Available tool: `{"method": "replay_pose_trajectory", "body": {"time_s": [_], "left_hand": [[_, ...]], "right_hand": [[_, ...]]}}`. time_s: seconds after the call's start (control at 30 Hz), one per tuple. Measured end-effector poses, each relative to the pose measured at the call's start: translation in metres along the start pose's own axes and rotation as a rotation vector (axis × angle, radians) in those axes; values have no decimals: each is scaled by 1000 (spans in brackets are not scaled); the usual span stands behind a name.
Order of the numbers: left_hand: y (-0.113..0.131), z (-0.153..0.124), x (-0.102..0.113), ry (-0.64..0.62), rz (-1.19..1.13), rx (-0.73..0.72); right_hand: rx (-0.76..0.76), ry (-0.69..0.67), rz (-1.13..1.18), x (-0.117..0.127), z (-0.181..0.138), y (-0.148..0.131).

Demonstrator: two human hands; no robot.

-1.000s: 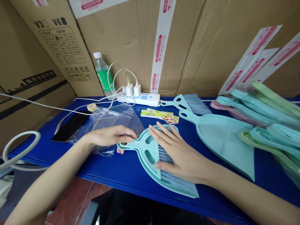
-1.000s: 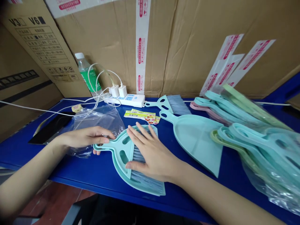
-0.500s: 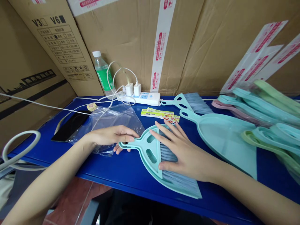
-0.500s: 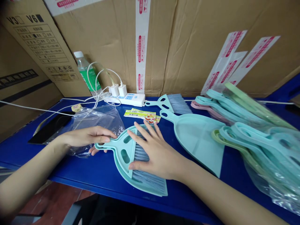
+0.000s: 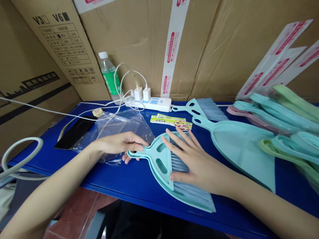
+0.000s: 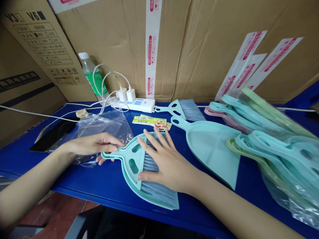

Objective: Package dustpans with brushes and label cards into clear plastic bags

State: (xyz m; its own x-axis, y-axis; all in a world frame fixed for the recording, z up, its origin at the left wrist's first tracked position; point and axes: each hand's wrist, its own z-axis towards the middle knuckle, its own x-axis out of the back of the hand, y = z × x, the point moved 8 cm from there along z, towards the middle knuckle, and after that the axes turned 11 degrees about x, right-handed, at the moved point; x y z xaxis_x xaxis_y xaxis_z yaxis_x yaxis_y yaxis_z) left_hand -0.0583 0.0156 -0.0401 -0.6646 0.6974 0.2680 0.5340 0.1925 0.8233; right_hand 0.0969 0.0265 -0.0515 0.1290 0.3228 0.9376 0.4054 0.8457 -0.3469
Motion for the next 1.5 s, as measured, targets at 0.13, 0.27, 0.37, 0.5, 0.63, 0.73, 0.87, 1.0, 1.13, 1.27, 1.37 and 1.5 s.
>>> {"method": "replay_pose_trajectory", "body": {"time_s": [0.13, 0.27, 0.37, 0.5, 0.63, 0.73, 0.87, 1.0, 1.13, 1.27, 1.37, 1.5], "left_hand": [[1, 2, -1, 0, 6, -4], [4, 2, -1, 9, 28, -16], [5, 1, 0, 28, 51, -9], [4, 0, 0, 26, 80, 4], [5, -1, 0, 12, 91, -4], [5, -3, 0, 6, 106, 4], [3, -5, 1, 29, 123, 26], [1, -5, 3, 60, 142, 28], [-1, -4, 6, 85, 146, 22], [-1, -4, 6, 101, 157, 28], [-1, -4, 6, 102, 173, 31], [1, -6, 4, 90, 195, 45]], "right_hand": [[12, 40, -18, 1, 1, 1], [9, 23, -12, 1, 1, 2], [16, 18, -20, 3, -2, 1], [62, 56, -42, 9, -6, -2], [55, 37, -45, 10, -7, 0], [25, 6, -21, 9, -8, 2], [52, 8, -10, 11, -9, -1], [65, 6, -12, 9, -11, -2], [82, 8, -39, 9, -13, -4], [71, -17, -48, 7, -13, -3], [48, 10, -70, 8, -14, 4], [5, 122, -166, 18, -17, 18]]}}
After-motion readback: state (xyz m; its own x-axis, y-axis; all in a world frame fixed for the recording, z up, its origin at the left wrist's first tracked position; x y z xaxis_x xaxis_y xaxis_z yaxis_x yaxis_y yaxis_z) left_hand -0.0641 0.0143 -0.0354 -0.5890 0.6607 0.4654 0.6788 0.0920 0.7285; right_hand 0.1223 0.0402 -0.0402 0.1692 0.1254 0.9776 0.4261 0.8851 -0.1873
